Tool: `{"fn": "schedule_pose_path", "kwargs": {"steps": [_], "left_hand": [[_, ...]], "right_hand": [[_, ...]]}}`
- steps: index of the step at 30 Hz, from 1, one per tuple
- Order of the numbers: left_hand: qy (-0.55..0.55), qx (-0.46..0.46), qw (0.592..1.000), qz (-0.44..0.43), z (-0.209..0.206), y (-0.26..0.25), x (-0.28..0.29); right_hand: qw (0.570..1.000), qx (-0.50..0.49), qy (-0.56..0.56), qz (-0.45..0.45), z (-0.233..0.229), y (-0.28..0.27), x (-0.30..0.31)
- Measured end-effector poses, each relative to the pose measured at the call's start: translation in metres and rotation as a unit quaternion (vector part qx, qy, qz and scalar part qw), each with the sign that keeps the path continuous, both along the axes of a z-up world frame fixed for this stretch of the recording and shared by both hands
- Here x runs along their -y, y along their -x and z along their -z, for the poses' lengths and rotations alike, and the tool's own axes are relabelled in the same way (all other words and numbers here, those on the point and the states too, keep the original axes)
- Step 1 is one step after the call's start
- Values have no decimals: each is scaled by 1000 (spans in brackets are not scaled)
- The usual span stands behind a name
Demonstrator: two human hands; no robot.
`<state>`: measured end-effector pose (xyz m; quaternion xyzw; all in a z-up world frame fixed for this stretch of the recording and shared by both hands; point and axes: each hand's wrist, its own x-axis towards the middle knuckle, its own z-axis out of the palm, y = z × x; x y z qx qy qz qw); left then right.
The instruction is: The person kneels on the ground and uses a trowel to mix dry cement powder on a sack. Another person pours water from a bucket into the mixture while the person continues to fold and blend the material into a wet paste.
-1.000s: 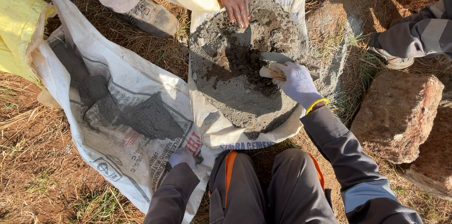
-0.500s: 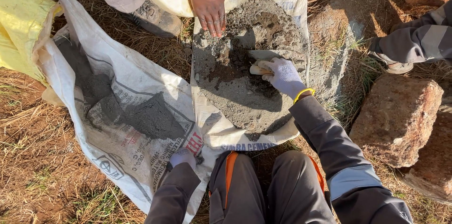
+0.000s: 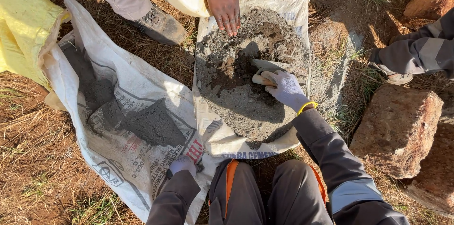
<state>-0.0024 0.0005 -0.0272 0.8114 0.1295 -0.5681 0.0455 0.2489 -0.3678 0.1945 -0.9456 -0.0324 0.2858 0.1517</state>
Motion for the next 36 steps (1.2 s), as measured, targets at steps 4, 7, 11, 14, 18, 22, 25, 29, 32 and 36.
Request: {"fn": "schedule_pose_path", "kwargs": {"steps": [4,7,11,14,18,22,25,29,32,36], "left_hand": [[-2,-1,1000,5,-19,-5,2],[-3,5,1000,16,-18,-1,2],[-2,-1,1000,15,34,13,-8],[-3,20,1000,24,16,4,-4],[4,-2,1000,23,-1,3,-3],[1,-9,1000,23,6,6,-4],[0,-2,1000,10,-7,2,-2],[-3,-23,999,32,-13,-3,-1],[-2,-19,999,26,5,2,-5],[-10,-21,1000,10,8,5,-6]], "right_hand": [[1000,7,16,-16,6,1,2],[1000,11,5,12,3,5,1],[993,66,-25,96,5,12,7],[977,150,-73,134,-11,27,4],[947,187,-140,223,-21,34,24],[931,237,-148,236,3,32,61],[932,263,-144,204,19,32,81],[930,276,-145,194,12,31,75],[936,262,-134,191,5,32,67],[947,273,-83,146,-1,18,67]]}}
